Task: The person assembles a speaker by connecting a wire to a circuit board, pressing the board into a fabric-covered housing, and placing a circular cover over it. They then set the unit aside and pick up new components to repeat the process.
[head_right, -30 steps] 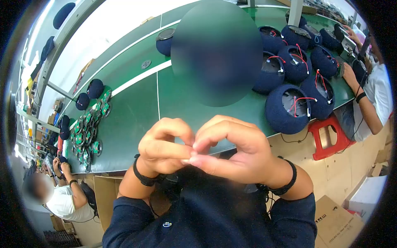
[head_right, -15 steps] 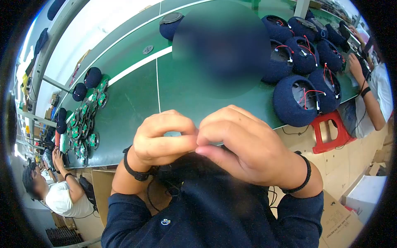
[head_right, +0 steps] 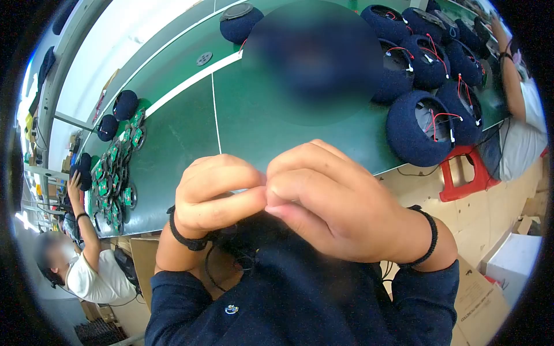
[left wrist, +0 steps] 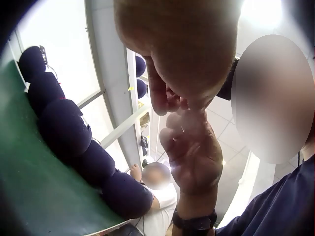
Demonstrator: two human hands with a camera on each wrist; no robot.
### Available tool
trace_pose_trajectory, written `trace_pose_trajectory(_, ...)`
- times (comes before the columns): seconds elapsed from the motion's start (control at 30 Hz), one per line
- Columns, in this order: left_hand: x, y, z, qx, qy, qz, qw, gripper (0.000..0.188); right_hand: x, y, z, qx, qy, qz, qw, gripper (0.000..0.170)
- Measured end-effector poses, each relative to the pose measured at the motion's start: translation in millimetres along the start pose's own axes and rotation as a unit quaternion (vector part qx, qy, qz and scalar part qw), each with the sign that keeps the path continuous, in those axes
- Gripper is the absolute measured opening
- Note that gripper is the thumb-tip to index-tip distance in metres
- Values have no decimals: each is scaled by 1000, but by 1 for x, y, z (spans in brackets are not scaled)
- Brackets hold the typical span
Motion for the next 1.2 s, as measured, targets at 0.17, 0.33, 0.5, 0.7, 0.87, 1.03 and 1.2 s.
trace_pose_trajectory(0.17,-4,-2,-7,19,2,-8,1000,32,-4,-7,4,18,-29,-80,996,21)
trace_pose_trajectory(0.33,-4,0,0,7,-12,14,1000,33,-6,-8,-1,5,-28,-92,995,24)
trace_pose_trajectory(0.5,-9,12,22,12,-74,-7,997,28,-19,-2,-12,-88,-53,-88,991,26)
trace_pose_trajectory(0.7,-17,-32,130,82,-200,-69,974,15,-36,28,-56,-39,79,-22,996,18)
trace_pose_trajectory(0.87,-1,-64,239,172,-347,-54,920,27,-40,55,-73,-7,121,81,989,10)
trace_pose_trajectory(1.03,18,-27,268,349,-244,147,893,53,-22,69,-80,-13,133,115,984,11)
trace_pose_trajectory(1.2,2,-54,275,222,-252,121,934,29,-11,80,-96,31,163,165,972,14)
Point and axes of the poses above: each hand's wrist, its own x-axis towards the middle knuckle, its own y-axis out of the palm, z = x × y, the point moved 10 cm from there along x, towards the middle knuckle, and after that the axes turned 14 degrees about -x, right-handed, at the moved point
